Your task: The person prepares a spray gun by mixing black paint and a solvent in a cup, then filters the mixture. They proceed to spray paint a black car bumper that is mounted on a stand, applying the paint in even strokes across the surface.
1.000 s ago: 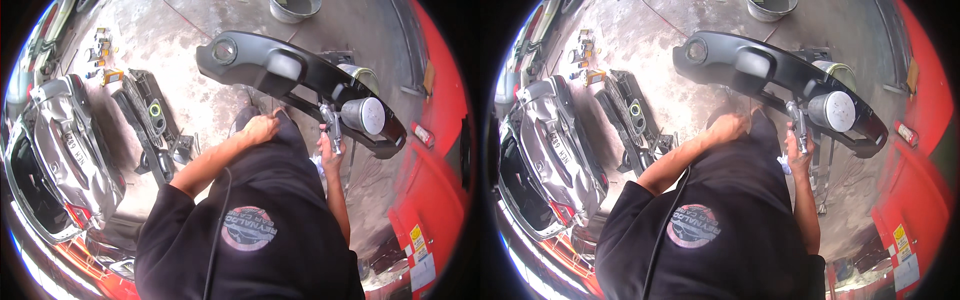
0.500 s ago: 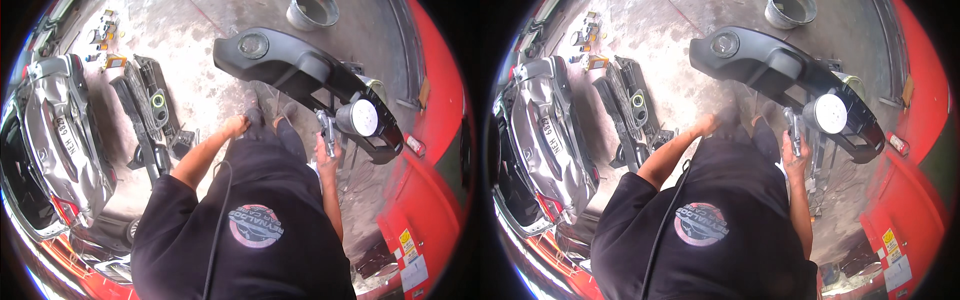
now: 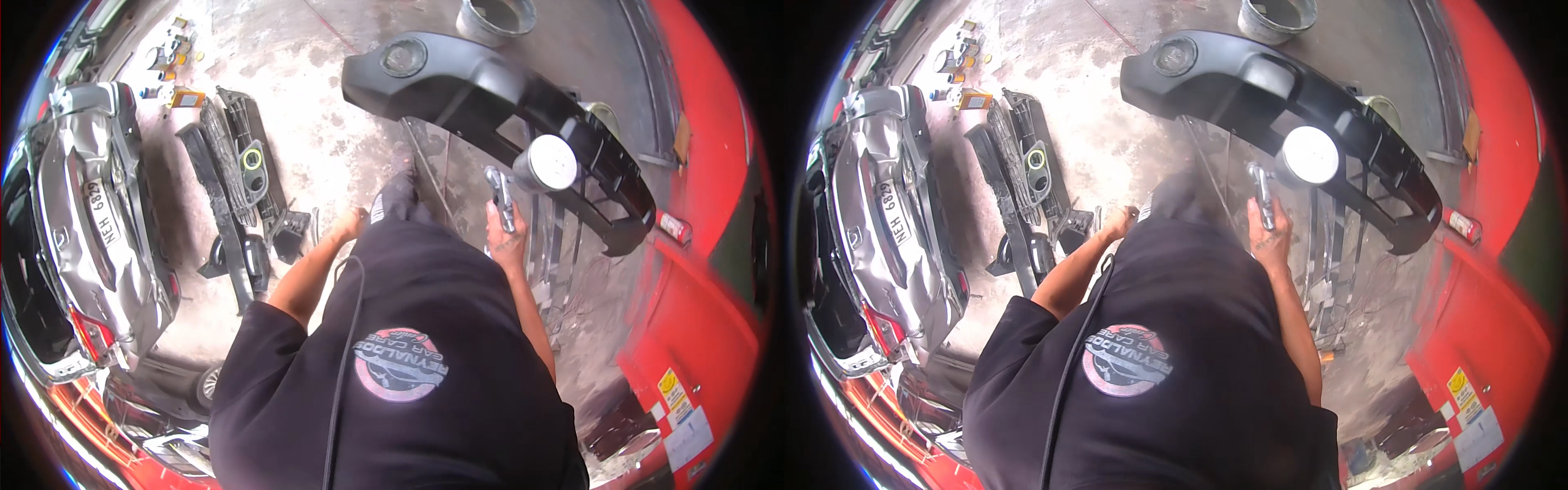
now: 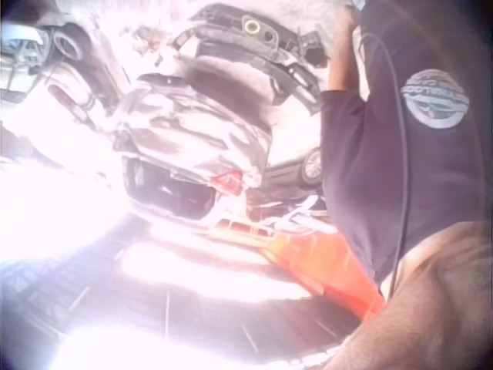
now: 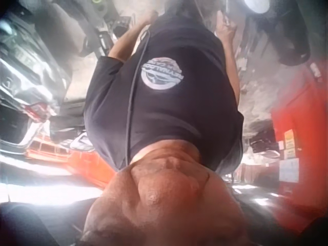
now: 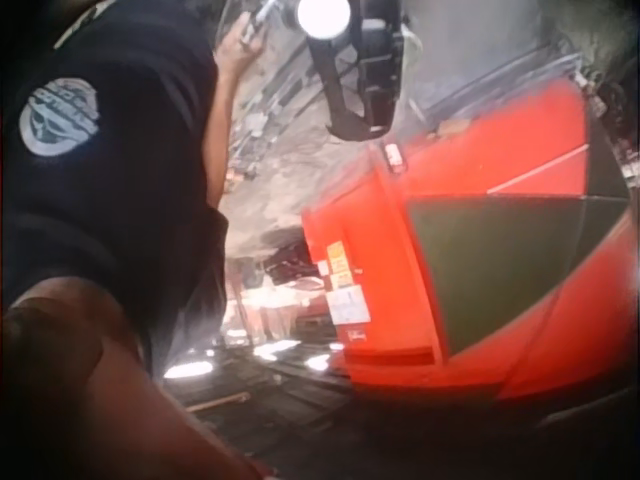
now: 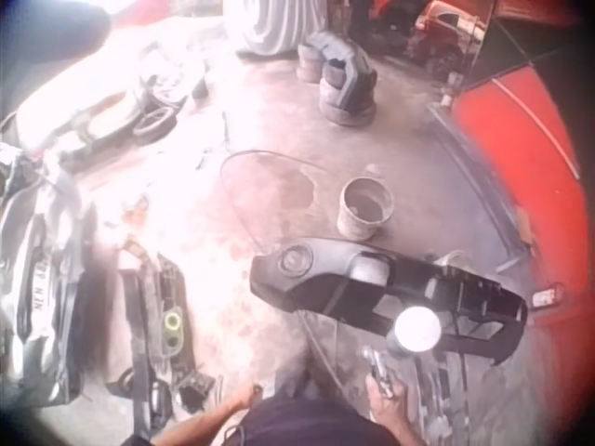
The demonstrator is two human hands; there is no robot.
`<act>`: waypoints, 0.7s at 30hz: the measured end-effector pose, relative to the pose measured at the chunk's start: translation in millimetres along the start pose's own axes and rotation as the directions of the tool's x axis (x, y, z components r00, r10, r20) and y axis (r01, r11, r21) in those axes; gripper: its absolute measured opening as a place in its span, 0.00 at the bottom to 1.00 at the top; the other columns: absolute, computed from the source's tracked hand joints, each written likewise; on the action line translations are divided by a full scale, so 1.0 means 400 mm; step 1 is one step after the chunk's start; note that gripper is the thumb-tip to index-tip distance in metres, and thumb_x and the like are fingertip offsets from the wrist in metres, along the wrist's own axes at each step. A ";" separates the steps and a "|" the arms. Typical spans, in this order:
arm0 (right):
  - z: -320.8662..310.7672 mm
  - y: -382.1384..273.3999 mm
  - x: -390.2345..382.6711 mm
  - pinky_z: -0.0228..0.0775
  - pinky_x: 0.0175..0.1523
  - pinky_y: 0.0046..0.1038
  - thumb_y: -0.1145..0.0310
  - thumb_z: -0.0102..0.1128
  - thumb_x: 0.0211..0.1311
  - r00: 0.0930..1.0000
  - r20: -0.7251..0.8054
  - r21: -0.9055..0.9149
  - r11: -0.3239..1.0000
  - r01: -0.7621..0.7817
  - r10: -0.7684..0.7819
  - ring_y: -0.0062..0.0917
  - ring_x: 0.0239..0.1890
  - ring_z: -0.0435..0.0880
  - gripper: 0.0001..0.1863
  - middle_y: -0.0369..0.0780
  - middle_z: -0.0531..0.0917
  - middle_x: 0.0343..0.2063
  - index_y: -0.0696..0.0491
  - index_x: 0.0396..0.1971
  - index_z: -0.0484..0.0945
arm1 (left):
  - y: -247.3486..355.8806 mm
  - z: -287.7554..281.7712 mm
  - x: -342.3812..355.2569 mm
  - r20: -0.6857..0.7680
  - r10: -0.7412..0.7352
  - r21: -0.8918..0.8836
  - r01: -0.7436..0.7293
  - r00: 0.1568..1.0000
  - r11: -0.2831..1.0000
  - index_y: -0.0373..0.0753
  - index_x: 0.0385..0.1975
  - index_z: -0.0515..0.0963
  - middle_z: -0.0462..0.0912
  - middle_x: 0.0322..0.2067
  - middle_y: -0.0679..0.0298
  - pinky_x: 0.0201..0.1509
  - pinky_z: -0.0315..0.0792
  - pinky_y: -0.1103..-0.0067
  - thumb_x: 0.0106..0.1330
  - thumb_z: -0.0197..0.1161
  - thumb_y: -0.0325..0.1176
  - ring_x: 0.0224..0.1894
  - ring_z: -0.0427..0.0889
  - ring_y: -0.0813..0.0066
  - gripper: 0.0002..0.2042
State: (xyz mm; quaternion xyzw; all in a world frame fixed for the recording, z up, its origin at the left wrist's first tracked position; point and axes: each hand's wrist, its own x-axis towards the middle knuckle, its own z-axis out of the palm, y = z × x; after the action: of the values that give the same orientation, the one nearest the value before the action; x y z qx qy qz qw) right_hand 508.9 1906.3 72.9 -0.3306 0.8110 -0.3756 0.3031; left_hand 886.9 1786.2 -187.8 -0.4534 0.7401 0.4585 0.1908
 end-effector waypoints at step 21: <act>0.007 0.047 -0.207 0.72 0.35 0.42 0.61 0.63 0.73 0.932 -0.330 0.112 0.986 -0.120 0.151 0.41 0.26 0.83 0.15 0.47 0.82 0.22 0.59 0.45 0.81 | 0.163 -0.083 -0.329 -0.261 0.101 -0.279 -0.175 0.960 0.944 0.37 0.56 0.83 0.89 0.40 0.51 0.53 0.78 0.68 0.77 0.59 0.39 0.43 0.88 0.61 0.16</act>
State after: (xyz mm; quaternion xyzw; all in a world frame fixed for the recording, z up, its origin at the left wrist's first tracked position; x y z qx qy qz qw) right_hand 554.8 1977.9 76.4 -0.1909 0.8539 -0.4410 0.1997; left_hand 903.9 1834.2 -46.3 -0.4765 0.7100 0.5185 -0.0047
